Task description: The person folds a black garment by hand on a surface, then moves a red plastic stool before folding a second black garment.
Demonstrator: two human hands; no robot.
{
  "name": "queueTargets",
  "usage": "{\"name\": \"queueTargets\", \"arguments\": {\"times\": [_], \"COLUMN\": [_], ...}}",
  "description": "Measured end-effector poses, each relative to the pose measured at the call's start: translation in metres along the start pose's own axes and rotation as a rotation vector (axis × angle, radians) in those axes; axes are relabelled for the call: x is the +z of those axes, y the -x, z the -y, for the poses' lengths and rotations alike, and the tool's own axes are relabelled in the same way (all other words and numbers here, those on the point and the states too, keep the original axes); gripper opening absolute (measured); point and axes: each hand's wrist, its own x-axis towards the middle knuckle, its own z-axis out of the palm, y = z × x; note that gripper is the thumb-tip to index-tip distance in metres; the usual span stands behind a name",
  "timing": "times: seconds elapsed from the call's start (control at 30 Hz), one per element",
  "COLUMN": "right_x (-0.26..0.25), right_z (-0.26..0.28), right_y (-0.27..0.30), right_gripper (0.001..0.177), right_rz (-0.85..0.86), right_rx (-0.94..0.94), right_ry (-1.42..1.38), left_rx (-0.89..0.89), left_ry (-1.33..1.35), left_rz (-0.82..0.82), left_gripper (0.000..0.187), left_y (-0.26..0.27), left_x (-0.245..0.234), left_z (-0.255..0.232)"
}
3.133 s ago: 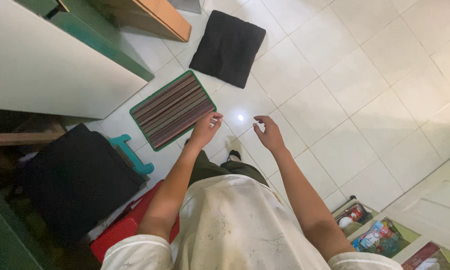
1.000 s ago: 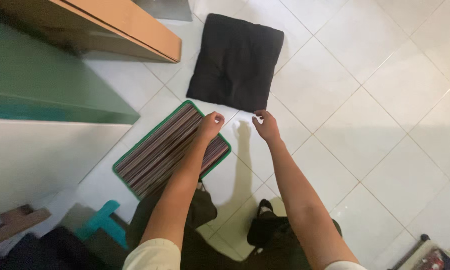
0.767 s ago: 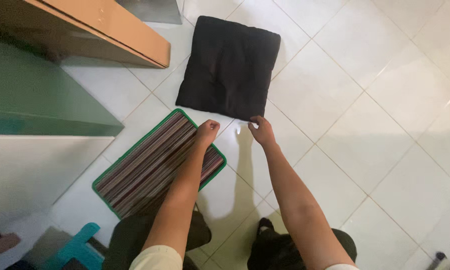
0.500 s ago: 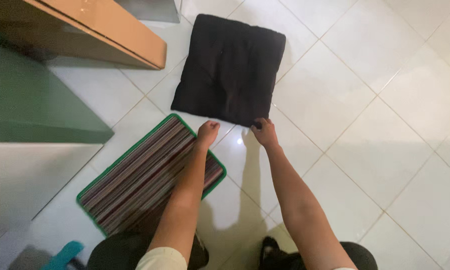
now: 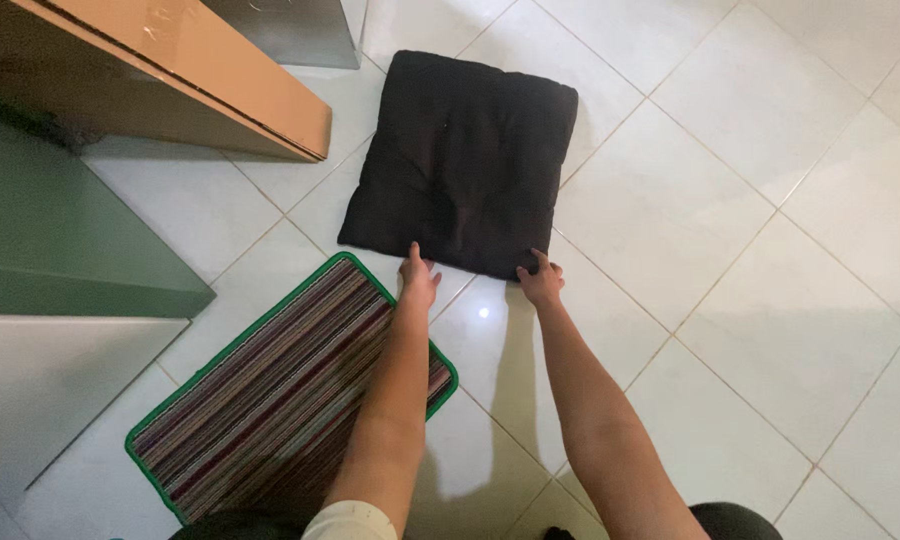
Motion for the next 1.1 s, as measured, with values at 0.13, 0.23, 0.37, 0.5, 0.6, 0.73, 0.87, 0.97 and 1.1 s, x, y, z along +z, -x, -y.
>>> {"name": "queueTargets", "arguments": {"times": [0.13, 0.23, 0.37, 0.5, 0.6, 0.73, 0.87, 0.97, 1.1], "right_x": [0.011, 0.012, 0.009, 0.005, -0.001, -0.015, -0.036, -0.033, -0.058], "right_z": [-0.005, -0.007, -0.012, -0.013, -0.018, -0.014, -0.012, -0.021, -0.013], "right_y": [0.011, 0.01, 0.009, 0.008, 0.016, 0.035, 0.06, 0.063, 0.068], "right_gripper": [0.071, 0.065, 0.054, 0.038, 0.022, 0.02, 0.018, 0.018, 0.021], "right_rz": [-0.027, -0.019, -0.059, -0.043, 0.101, 0.054, 0.025, -0.032, -0.164], "right_rx": [0.005, 0.062, 0.137, 0.234, 0.278, 0.262, 0.339, 0.3, 0.225], "right_ry": [-0.004, -0.048, -0.359, -0.468, -0.738, -0.971, -1.182, -1.372, -1.492], "left_rx": [0.022, 0.012, 0.028, 0.102, 0.104, 0.158, 0.163, 0.191, 0.295], "left_ry": [0.074, 0.066, 0.065, 0.251, 0.323, 0.391, 0.247, 0.151, 0.14], "left_rz": [0.0, 0.088, 0.069, -0.097, -0.074, -0.106, -0.007, -0.048, 0.034], "left_gripper": [0.078, 0.083, 0.088, 0.106, 0.112, 0.115, 0.104, 0.095, 0.089], "left_y": [-0.006, -0.012, -0.021, -0.03, -0.03, -0.01, 0.018, 0.023, 0.03], "left_x": [-0.001, -0.004, -0.003, -0.007, -0.009, -0.007, -0.003, -0.001, -0.006], "left_z": [-0.011, -0.022, -0.032, -0.052, -0.064, -0.079, -0.096, -0.102, -0.1]}}
